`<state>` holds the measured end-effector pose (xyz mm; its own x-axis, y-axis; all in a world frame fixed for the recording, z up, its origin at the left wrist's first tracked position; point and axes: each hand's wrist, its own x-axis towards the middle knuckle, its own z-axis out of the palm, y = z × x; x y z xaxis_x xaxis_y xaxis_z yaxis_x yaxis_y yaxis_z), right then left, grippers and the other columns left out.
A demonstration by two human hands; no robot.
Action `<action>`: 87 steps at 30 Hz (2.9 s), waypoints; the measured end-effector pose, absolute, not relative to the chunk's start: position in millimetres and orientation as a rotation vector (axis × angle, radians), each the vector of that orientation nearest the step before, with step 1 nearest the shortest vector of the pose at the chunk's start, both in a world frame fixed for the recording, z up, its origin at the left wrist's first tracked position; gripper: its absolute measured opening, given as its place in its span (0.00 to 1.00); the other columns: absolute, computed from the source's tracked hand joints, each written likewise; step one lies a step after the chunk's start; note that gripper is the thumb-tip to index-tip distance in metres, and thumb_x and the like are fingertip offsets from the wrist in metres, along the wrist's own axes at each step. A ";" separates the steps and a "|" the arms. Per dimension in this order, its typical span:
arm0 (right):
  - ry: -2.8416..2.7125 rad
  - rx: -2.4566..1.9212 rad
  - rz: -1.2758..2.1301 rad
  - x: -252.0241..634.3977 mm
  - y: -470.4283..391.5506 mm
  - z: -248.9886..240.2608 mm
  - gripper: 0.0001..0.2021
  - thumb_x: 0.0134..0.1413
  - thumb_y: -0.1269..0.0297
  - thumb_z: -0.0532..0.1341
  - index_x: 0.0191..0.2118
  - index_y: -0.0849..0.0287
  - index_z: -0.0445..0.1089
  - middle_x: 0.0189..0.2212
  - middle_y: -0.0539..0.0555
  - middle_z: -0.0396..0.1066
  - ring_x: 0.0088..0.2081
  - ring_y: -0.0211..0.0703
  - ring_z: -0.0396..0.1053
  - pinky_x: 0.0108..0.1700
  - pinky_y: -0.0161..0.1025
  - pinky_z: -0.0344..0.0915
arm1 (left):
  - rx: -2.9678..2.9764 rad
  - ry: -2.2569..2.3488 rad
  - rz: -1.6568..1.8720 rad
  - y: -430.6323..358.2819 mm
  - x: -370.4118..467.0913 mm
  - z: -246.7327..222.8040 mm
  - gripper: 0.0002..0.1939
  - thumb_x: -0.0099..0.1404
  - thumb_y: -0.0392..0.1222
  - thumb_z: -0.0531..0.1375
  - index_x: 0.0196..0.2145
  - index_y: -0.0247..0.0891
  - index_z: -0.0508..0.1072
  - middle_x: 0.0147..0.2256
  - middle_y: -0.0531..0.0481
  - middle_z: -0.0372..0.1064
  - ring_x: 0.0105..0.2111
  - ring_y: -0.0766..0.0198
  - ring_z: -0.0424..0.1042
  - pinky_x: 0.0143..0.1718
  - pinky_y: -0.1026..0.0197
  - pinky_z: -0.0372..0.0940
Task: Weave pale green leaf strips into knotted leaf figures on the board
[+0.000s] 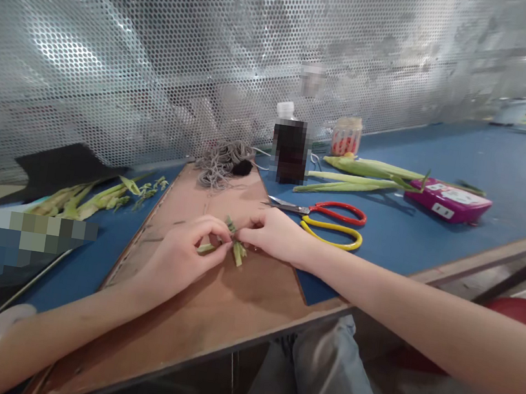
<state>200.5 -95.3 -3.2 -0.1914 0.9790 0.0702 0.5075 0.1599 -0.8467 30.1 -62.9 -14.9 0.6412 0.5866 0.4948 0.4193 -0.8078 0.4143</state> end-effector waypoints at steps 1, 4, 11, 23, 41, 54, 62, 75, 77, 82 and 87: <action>-1.811 -1.407 0.922 200.9 -95.2 -2.9 0.08 0.46 0.65 0.55 0.22 0.62 0.64 0.17 0.45 0.57 0.20 0.29 0.52 0.21 0.29 0.48 | 2.596 0.799 0.924 -62.5 30.0 -15.2 0.04 0.55 0.29 0.55 0.26 0.36 0.66 0.29 0.52 0.66 0.29 0.68 0.64 0.33 0.65 0.60; -1.878 -1.385 0.888 202.2 -94.3 -3.6 0.08 0.48 0.65 0.54 0.24 0.63 0.66 0.18 0.45 0.57 0.21 0.29 0.52 0.22 0.29 0.49 | 2.600 0.781 0.925 -61.6 29.2 -15.9 0.04 0.55 0.30 0.55 0.27 0.36 0.67 0.30 0.52 0.67 0.29 0.68 0.65 0.33 0.64 0.60; -1.978 -1.375 0.800 204.9 -92.2 -6.2 0.08 0.48 0.66 0.54 0.29 0.62 0.69 0.19 0.46 0.61 0.22 0.30 0.55 0.22 0.28 0.50 | 2.623 0.802 0.921 -60.4 29.3 -15.3 0.05 0.55 0.29 0.55 0.27 0.36 0.68 0.28 0.53 0.67 0.28 0.69 0.64 0.31 0.65 0.60; -2.004 -1.393 0.652 201.4 -94.9 -5.3 0.05 0.46 0.70 0.56 0.29 0.63 0.69 0.19 0.46 0.65 0.21 0.30 0.57 0.24 0.28 0.53 | 2.591 0.810 0.890 -58.5 29.5 -14.7 0.04 0.55 0.30 0.55 0.27 0.36 0.68 0.29 0.53 0.67 0.28 0.68 0.64 0.32 0.65 0.60; -1.969 -1.429 0.720 199.7 -91.4 -6.5 0.06 0.45 0.69 0.55 0.28 0.63 0.68 0.21 0.48 0.66 0.23 0.32 0.60 0.25 0.29 0.55 | 2.360 0.918 0.820 -50.9 30.1 -17.9 0.03 0.54 0.32 0.56 0.26 0.36 0.70 0.35 0.49 0.64 0.34 0.66 0.65 0.36 0.62 0.62; -1.995 -1.441 0.678 198.4 -93.0 -5.0 0.05 0.43 0.70 0.56 0.27 0.63 0.67 0.19 0.47 0.63 0.22 0.31 0.57 0.23 0.29 0.54 | 2.278 0.906 0.785 -48.9 30.8 -16.9 0.03 0.52 0.32 0.56 0.25 0.35 0.69 0.34 0.49 0.64 0.35 0.65 0.65 0.36 0.62 0.62; -2.002 -1.419 0.750 200.0 -90.6 -5.6 0.07 0.44 0.70 0.55 0.31 0.63 0.68 0.22 0.48 0.65 0.23 0.32 0.59 0.24 0.29 0.55 | 2.258 0.902 0.776 -47.0 31.0 -18.2 0.03 0.52 0.32 0.56 0.25 0.35 0.69 0.35 0.48 0.64 0.35 0.65 0.66 0.36 0.61 0.62; -2.004 -1.405 0.691 200.8 -90.3 -7.3 0.06 0.45 0.69 0.55 0.28 0.63 0.68 0.20 0.47 0.65 0.22 0.31 0.58 0.24 0.29 0.54 | 2.327 0.880 0.786 -46.3 30.6 -18.5 0.02 0.54 0.34 0.56 0.26 0.35 0.68 0.35 0.48 0.64 0.35 0.64 0.66 0.36 0.61 0.62; -2.005 -1.404 0.711 201.0 -90.4 -7.1 0.06 0.46 0.69 0.55 0.29 0.64 0.68 0.21 0.48 0.66 0.22 0.32 0.59 0.24 0.29 0.54 | 2.316 0.886 0.770 -45.8 30.5 -18.2 0.02 0.54 0.33 0.56 0.26 0.35 0.68 0.35 0.48 0.64 0.35 0.65 0.66 0.37 0.61 0.62; -2.016 -1.400 0.714 200.7 -90.7 -5.2 0.07 0.46 0.70 0.54 0.30 0.64 0.69 0.23 0.49 0.67 0.24 0.33 0.60 0.26 0.30 0.55 | 2.280 0.891 0.763 -45.5 31.0 -17.7 0.02 0.53 0.33 0.56 0.25 0.35 0.68 0.35 0.48 0.64 0.35 0.65 0.66 0.36 0.62 0.62; -2.002 -1.407 0.707 199.9 -92.6 -4.2 0.07 0.46 0.69 0.55 0.30 0.63 0.69 0.21 0.48 0.66 0.23 0.33 0.59 0.25 0.30 0.54 | 2.219 0.906 0.760 -45.9 32.3 -17.9 0.02 0.53 0.33 0.56 0.24 0.35 0.67 0.34 0.49 0.64 0.34 0.65 0.66 0.35 0.62 0.64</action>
